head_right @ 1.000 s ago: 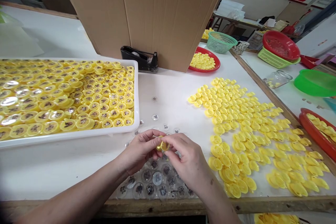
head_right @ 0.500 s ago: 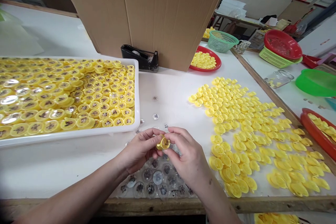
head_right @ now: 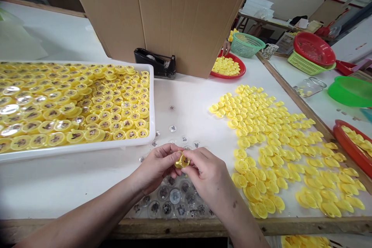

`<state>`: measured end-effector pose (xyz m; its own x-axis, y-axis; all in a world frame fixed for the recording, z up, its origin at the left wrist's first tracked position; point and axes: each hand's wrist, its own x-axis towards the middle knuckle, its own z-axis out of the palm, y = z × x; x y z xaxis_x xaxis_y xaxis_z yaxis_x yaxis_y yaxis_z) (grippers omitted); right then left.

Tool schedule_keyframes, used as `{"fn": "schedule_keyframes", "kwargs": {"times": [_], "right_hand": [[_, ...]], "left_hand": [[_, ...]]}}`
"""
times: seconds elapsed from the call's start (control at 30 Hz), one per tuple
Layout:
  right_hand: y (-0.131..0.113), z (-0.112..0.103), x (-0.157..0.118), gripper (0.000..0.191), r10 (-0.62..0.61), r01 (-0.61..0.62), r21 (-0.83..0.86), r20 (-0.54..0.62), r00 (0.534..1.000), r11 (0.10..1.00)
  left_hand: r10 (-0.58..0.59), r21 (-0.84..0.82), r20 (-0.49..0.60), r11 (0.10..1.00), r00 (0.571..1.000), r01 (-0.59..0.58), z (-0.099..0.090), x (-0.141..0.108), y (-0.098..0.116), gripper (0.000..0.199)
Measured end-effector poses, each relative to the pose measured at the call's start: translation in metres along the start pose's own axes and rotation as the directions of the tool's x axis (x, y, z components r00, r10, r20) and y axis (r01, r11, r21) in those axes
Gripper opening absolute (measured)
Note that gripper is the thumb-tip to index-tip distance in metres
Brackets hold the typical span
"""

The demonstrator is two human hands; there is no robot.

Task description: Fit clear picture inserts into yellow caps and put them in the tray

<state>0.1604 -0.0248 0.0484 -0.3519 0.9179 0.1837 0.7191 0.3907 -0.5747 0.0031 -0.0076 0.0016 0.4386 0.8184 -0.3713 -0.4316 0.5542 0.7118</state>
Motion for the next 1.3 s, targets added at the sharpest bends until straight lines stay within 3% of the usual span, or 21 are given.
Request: {"fn": "schedule_keyframes", "kwargs": {"times": [0.33, 0.57, 0.7, 0.87, 0.97, 1.1, 1.2, 1.3], "right_hand": [[0.000, 0.010, -0.005, 0.025, -0.094, 0.104, -0.158, 0.068, 0.993, 0.982], [-0.001, 0.011, -0.010, 0.024, -0.149, 0.164, -0.196, 0.086, 0.985, 0.967], [-0.001, 0.011, -0.009, 0.025, -0.119, 0.131, -0.187, 0.075, 0.990, 0.974], [0.006, 0.012, -0.010, 0.017, -0.036, 0.036, 0.005, -0.032, 0.999, 0.999], [0.019, 0.014, -0.013, 0.016, 0.117, -0.103, 0.191, -0.064, 0.991, 0.976], [0.038, 0.022, -0.015, 0.019, 0.253, -0.266, 0.488, 0.094, 0.963, 0.831], [0.042, 0.029, -0.013, 0.020, 0.267, -0.307, 0.604, 0.157, 0.951, 0.735], [0.036, 0.034, -0.011, 0.022, 0.320, -0.354, 0.655, 0.177, 0.931, 0.667]], "left_hand": [[0.000, 0.085, -0.044, 0.996, 0.999, 0.003, -0.003, 0.000, 0.001, 0.036], [-0.018, 0.202, -0.018, 0.979, 1.000, 0.021, -0.004, 0.002, 0.002, 0.037], [0.014, 0.212, 0.039, 0.977, 0.999, -0.022, -0.005, 0.000, 0.001, 0.047], [0.077, 0.314, 0.070, 0.945, 0.995, -0.095, -0.002, -0.004, 0.005, 0.040], [0.089, 0.295, 0.119, 0.948, 0.989, -0.121, 0.000, -0.002, 0.002, 0.037], [0.216, 0.419, -0.002, 0.887, 0.976, -0.196, -0.002, 0.002, -0.006, 0.031], [0.293, 0.600, -0.020, 0.768, 0.956, -0.223, -0.002, 0.000, -0.005, 0.017], [0.329, 0.737, -0.016, 0.642, 0.944, -0.211, -0.001, -0.005, 0.000, 0.016]]}}
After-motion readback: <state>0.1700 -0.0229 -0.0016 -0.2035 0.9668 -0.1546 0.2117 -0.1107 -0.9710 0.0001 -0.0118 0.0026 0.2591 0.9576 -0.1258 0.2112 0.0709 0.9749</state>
